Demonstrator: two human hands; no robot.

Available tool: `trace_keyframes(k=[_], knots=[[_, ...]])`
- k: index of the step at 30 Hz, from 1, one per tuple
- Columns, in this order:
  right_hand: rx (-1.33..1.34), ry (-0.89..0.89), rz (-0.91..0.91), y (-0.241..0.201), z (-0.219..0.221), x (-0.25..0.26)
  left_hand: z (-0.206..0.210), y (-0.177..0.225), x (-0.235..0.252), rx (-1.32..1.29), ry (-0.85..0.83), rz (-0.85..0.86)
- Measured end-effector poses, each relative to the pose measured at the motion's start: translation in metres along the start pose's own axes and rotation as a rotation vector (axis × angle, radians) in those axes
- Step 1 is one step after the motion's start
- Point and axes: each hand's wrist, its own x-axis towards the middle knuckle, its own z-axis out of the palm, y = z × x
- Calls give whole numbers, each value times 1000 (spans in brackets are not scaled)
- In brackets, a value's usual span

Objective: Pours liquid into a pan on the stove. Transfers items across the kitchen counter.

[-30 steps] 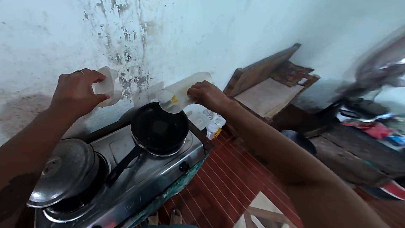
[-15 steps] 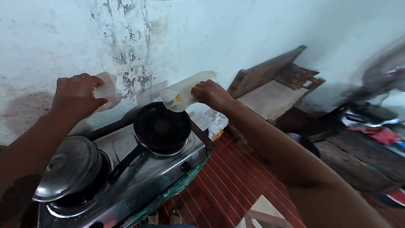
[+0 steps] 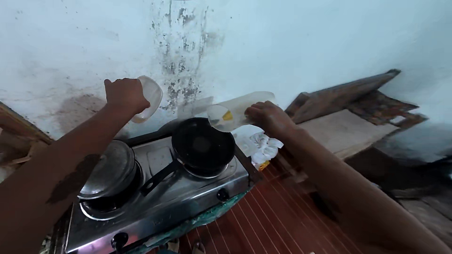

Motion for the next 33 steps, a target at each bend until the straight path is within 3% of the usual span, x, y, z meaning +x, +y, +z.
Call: trace_keyframes(k=[10, 33], knots=[[7, -8, 14, -2, 6, -4, 7, 2, -4, 152, 59, 52], [-59, -19, -51, 3, 1, 2, 13, -6, -5, 172, 64, 79]])
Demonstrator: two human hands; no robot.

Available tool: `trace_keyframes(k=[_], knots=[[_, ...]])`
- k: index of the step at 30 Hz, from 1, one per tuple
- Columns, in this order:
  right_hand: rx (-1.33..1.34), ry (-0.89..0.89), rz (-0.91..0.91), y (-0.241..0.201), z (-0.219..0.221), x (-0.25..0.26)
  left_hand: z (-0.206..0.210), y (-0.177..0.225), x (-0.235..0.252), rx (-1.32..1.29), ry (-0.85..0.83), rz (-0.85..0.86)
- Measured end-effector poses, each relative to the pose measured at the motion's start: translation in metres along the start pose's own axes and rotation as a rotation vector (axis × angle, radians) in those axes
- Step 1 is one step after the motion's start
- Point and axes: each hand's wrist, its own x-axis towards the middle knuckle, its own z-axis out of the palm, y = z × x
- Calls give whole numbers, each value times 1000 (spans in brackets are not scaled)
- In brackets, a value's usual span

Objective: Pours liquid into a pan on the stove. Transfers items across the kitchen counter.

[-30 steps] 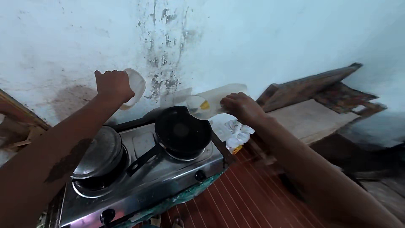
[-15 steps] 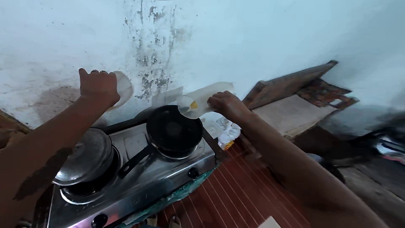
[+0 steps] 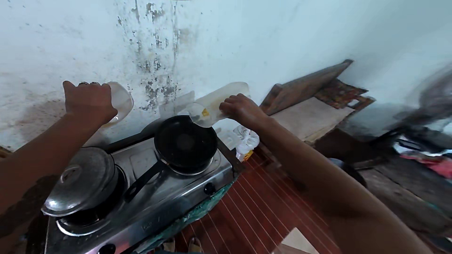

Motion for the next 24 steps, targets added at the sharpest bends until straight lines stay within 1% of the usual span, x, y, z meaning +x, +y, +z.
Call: trace_keyframes(k=[6, 24], knots=[[21, -15, 23, -2, -1, 0, 0, -2, -1, 3, 5, 1], [8, 7, 7, -2, -2, -1, -1, -2, -4, 20, 2, 3]])
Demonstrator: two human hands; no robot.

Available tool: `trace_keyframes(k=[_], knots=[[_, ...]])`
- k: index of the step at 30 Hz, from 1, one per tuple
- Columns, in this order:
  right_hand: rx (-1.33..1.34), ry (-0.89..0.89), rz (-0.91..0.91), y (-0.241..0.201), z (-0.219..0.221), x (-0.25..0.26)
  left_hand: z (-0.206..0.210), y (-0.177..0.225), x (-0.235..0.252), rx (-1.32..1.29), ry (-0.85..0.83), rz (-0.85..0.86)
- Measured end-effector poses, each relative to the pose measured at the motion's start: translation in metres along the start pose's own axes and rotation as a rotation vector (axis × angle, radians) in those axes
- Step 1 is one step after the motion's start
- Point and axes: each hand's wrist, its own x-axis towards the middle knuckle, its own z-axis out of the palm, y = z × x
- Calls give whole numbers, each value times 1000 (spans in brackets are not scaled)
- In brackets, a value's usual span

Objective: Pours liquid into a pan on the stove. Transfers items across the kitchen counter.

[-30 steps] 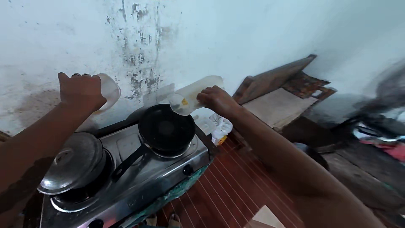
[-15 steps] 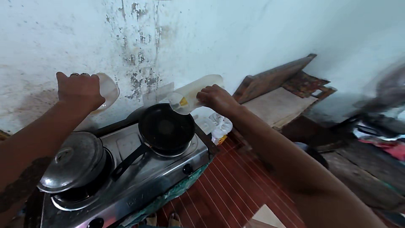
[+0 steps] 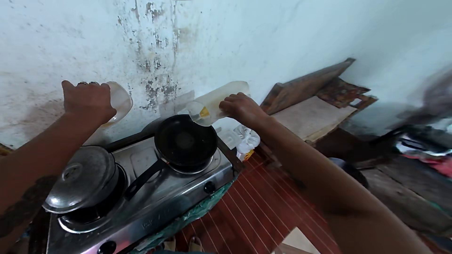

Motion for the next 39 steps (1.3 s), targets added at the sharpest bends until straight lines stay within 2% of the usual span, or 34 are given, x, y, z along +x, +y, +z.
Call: trace_keyframes(k=[5, 9, 11, 14, 16, 18, 21, 23, 24, 29, 32, 39], knots=[[24, 5, 47, 1, 3, -4, -3, 3, -4, 3, 10, -4], [215, 112, 279, 1, 8, -18, 0, 0, -4, -11, -16, -11], [294, 215, 436, -4, 11, -32, 1, -2, -10, -46, -19, -11], [383, 467, 579, -21, 19, -66, 16, -13, -23, -182, 110, 87], [564, 704, 693, -38, 32, -88, 33, -21, -31, -344, 212, 163], [807, 913, 840, -55, 45, -102, 43, -24, -37, -471, 203, 148], [1054, 1103, 970, -70, 52, -110, 50, -26, -40, -586, 185, 137], [1100, 1159, 1021, -71, 46, -104, 57, -32, -36, -623, 209, 172], [1088, 1154, 1023, -75, 44, -100, 62, -32, -38, -652, 212, 184], [999, 1120, 787, -79, 39, -80, 64, -26, -55, -677, 197, 194], [806, 1068, 740, -79, 46, -82, 55, -25, -77, -662, 127, 144], [329, 918, 399, -57, 66, -95, 76, -63, -92, -626, 23, 0]])
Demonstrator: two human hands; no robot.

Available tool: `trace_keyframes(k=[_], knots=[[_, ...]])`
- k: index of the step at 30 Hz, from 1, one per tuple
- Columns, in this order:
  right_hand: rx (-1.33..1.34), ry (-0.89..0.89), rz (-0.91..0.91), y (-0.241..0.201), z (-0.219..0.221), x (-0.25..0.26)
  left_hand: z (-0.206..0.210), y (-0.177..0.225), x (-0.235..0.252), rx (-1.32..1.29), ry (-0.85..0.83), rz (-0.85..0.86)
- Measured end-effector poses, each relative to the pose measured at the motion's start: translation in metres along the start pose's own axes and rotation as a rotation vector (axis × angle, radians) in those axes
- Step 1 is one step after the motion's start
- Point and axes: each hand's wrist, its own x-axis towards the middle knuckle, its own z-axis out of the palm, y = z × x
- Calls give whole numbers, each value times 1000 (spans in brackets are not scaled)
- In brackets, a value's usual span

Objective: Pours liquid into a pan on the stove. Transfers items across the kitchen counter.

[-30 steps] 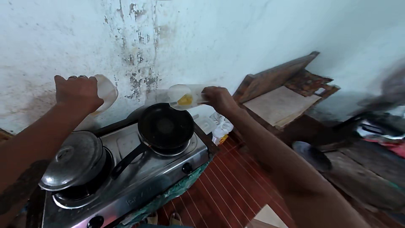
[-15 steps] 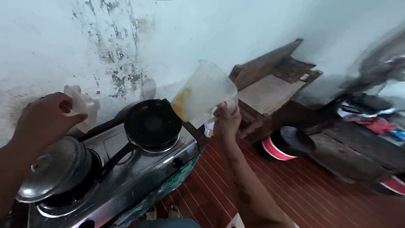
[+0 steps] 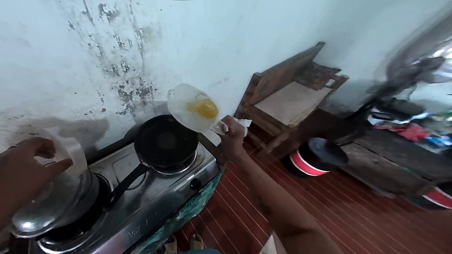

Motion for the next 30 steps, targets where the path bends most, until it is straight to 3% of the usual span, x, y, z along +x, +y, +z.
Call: trace_keyframes(k=[11, 30], knots=[[-199, -626, -446, 38, -19, 66, 7, 43, -1, 55, 96, 269], [-284, -685, -521, 37, -18, 92, 15, 32, 3, 62, 66, 239]])
